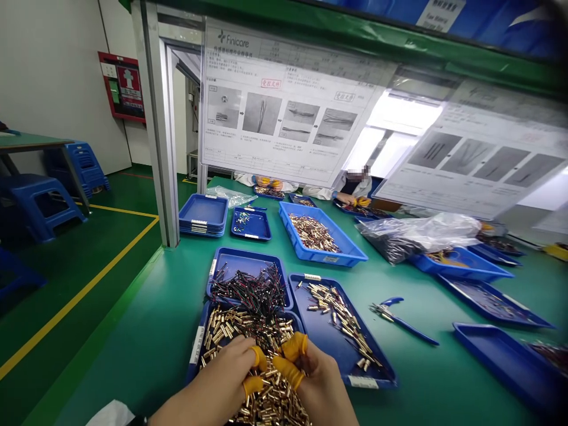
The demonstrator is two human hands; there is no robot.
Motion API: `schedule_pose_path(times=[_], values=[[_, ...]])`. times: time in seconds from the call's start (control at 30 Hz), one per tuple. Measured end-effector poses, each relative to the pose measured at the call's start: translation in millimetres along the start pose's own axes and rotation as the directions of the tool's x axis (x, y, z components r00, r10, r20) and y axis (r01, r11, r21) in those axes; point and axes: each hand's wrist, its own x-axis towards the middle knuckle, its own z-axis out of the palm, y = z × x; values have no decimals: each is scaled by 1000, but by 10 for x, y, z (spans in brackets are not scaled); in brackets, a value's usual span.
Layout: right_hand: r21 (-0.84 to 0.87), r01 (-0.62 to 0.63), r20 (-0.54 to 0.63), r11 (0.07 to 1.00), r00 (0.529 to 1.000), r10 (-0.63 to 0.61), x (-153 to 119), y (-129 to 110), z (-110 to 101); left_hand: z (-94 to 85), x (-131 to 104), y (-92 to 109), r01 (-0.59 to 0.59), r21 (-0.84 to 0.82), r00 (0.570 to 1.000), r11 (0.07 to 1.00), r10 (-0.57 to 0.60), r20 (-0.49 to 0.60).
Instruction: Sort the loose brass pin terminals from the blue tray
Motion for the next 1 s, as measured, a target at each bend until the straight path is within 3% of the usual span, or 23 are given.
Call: schedule_pose_path(times=[0.1, 0.2, 0.43, 0.57, 0.77, 1.0], values=[[83, 10, -30, 997, 1000, -8, 15, 5, -21, 46, -13, -49, -55, 183, 998, 982, 47, 49], [105, 13, -18, 994, 1000, -11, 15, -12, -20, 108, 1, -86, -96, 258, 995, 961, 89, 42], [-53, 81, 20, 995, 997, -80, -16, -42, -15, 152, -40, -109, -138, 320, 990, 937, 127, 56], [-165, 131, 55, 978, 991, -123, -25, -16, -47, 110, -74, -130, -142, 194, 988, 971, 150, -28], [-287, 207, 93, 935, 978, -188, -41, -38, -39, -9, 0, -10, -26, -162, 957, 986, -22, -289], [-347, 237, 89, 908, 972, -220, -52, -68, 4, -69, 2, 78, -12, -248, 949, 969, -68, -309]])
